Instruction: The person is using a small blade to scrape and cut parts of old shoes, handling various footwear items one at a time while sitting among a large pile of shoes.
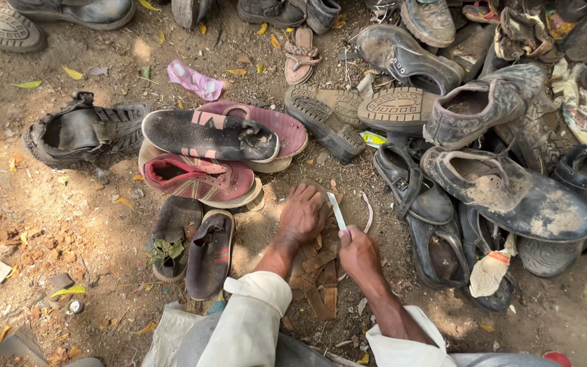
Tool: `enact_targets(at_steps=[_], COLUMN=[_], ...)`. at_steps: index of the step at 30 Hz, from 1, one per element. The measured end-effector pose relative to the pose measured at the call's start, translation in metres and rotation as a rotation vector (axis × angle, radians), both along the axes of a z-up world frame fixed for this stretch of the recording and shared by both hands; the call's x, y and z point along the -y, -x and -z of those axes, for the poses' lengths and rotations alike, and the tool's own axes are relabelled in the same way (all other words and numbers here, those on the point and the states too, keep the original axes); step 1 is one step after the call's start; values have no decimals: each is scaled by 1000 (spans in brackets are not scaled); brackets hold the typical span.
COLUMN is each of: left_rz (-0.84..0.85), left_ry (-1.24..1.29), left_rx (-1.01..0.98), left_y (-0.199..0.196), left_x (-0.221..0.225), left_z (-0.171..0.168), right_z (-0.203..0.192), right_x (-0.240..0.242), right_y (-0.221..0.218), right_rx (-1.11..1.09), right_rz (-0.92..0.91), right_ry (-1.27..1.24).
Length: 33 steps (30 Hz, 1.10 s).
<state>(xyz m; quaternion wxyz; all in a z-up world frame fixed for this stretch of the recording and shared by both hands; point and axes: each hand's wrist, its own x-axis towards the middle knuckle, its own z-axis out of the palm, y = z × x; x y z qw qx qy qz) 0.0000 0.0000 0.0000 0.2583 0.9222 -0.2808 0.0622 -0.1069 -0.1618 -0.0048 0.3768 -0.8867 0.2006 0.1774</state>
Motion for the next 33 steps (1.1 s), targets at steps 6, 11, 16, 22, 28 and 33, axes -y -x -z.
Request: enact_targets(at_steps=[6,11,16,22,28,33], left_rz=[75,68,42,20,-60,-48], left_ry=[182,299,296,333,316,245], left_rx=[55,65,53,83,-6,-56], left_y=[1,3,-1,-1,5,1], left_x=[-5,-10,-9,-9,-6,-6], left_z=[-31,-39,-33,-31,-22,-24], right_z=[-28,-49,-48,-46,-20,-42], right_x=[-14,-25,-20,-24,-22,-26], right_y=[-37,4,-20,15,-13,18], right_rx=[114,81,117,88,63,-27], right_rz=[-84,-74,-100,-36,-29,16], right_ry=[99,132,138,68,51,19])
